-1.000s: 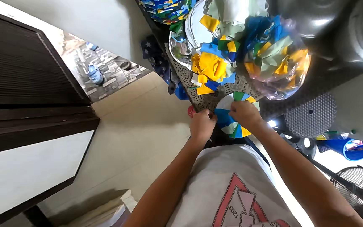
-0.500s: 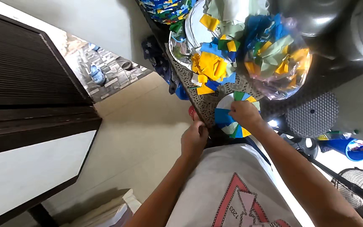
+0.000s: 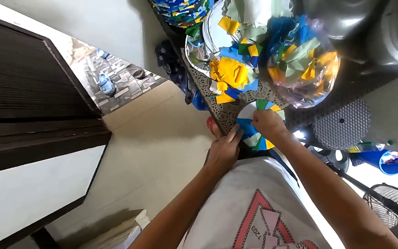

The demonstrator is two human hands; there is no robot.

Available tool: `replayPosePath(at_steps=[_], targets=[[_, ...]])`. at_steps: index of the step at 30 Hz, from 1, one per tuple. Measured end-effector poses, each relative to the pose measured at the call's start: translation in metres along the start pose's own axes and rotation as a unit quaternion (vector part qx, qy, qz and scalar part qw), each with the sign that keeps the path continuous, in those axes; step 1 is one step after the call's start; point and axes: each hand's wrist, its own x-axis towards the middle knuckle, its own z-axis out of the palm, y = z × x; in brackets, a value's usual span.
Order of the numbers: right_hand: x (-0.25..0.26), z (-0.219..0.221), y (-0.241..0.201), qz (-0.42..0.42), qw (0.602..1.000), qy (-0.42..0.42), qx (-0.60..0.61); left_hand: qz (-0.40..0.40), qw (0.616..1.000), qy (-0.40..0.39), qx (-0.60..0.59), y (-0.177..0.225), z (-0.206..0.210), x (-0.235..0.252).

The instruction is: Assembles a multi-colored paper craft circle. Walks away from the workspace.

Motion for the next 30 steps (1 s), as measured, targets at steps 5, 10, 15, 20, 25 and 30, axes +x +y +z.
replayPosePath(at_steps=[5, 10, 15, 20, 25, 30], targets=[[-0.013, 0.004, -0.003, 0.006, 0.994, 0.102, -0.042, 0.012, 1.000, 0.001, 0.010, -0.005, 0.004, 0.001], [-0.037, 0.029, 0.024, -0.103, 0.954, 0.281, -0.018, 0.006, 1.000, -0.025, 0.013, -0.004, 0.000, 0.002], [-0.042, 0.058, 0.032, -0.096, 0.964, 0.247, -0.019, -0.010, 0.997, -0.077, 0.020, 0.001, -0.012, 0.009], [-0.044, 0.065, 0.034, -0.112, 0.946, 0.304, -0.010, -0.018, 0.994, -0.101, 0.021, 0.005, -0.020, 0.014], [-0.052, 0.060, 0.036, -0.055, 0.972, 0.225, 0.042, -0.042, 0.989, -0.139, -0.006, 0.005, -0.029, 0.023], [-0.076, 0.071, 0.069, 0.008, 0.949, 0.289, 0.128, -0.053, 0.994, -0.092, -0.005, -0.008, -0.060, 0.062]])
